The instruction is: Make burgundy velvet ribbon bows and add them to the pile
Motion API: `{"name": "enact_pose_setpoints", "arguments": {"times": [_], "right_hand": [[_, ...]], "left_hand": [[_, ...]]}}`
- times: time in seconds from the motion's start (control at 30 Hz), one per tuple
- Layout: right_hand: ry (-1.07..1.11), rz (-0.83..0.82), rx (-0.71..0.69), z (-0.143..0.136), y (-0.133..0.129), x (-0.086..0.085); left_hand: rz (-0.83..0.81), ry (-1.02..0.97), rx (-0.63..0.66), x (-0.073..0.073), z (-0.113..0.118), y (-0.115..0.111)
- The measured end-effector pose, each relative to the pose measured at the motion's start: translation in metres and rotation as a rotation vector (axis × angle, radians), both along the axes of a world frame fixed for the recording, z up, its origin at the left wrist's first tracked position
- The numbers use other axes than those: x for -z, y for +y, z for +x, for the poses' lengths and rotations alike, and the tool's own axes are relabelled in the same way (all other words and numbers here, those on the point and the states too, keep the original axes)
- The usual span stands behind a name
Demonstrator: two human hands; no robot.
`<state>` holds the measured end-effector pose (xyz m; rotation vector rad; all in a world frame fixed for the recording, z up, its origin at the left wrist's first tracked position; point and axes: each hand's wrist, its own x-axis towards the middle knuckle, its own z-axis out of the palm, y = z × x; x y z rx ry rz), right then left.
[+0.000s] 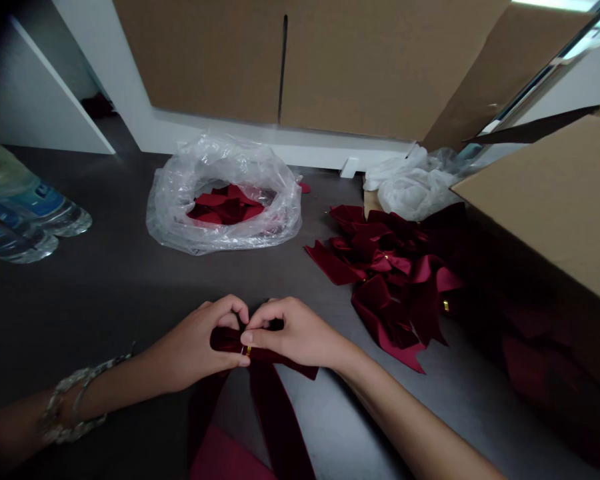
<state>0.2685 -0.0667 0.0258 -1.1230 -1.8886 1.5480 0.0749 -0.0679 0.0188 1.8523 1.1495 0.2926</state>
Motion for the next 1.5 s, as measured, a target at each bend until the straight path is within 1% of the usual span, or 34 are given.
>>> {"name": "enact_pose_setpoints", "arguments": {"times": [0.07,0.1,0.13,0.23,0.27,0.3,0.4,0.47,0.57,0.67,0.83,1.0,1.1,1.17,1.2,1.33,1.43,1.5], "right_hand": [[0.032,-0.077,-0.012,0.000,-0.002,-0.003],[0.028,-0.076,0.009,0.000,-0.003,-0.004],[0.011,-0.037,0.050,0.001,-0.003,-0.005],[-0.076,0.185,0.225,0.007,-0.003,-0.007],[-0.106,0.231,0.234,0.009,-0.002,-0.007],[-0.139,0.256,0.207,0.012,-0.001,-0.007],[-0.211,0.278,0.049,0.017,0.002,-0.005],[-0.207,0.259,0.000,0.017,0.001,-0.005],[-0.179,0.204,-0.012,0.014,0.001,-0.004],[-0.190,0.211,-0.013,0.011,0.000,-0.004],[-0.274,0.300,-0.023,0.008,-0.002,-0.003],[-0.397,0.445,-0.034,0.005,-0.005,-0.003],[-0.443,0.482,-0.029,0.001,-0.007,-0.003],[-0.438,0.461,-0.004,0.000,-0.008,-0.003],[-0.416,0.423,0.013,0.001,-0.007,-0.004],[-0.218,0.191,0.130,0.015,0.000,-0.005],[-0.094,0.040,0.278,0.030,0.007,-0.006],[-0.040,-0.096,0.338,0.035,0.010,-0.005]], "left_hand": [[0.051,0.037,-0.012,0.000,0.000,0.002],[0.067,0.050,-0.019,0.001,-0.001,0.002],[0.076,0.059,-0.022,0.001,-0.001,0.003],[0.088,0.056,0.018,0.001,-0.003,0.006],[0.096,0.057,0.030,0.001,-0.004,0.007],[0.100,0.055,0.037,0.000,-0.004,0.008],[0.085,0.033,0.048,-0.003,-0.005,0.009],[0.074,0.025,0.050,-0.006,-0.005,0.009],[0.056,0.023,0.022,-0.007,-0.004,0.007],[0.057,0.028,-0.004,-0.007,-0.002,0.005],[0.130,0.097,0.018,-0.003,0.000,0.002],[0.183,0.110,0.031,-0.001,0.001,0.003],[0.211,0.132,0.026,0.000,0.002,0.003],[0.238,0.139,0.025,0.000,0.002,0.003],[0.251,0.128,0.026,0.000,0.001,0.004],[0.246,0.033,0.015,-0.002,-0.005,0.011],[0.185,-0.057,-0.028,-0.007,-0.009,0.018],[0.141,-0.101,-0.054,-0.009,-0.011,0.020]]}}
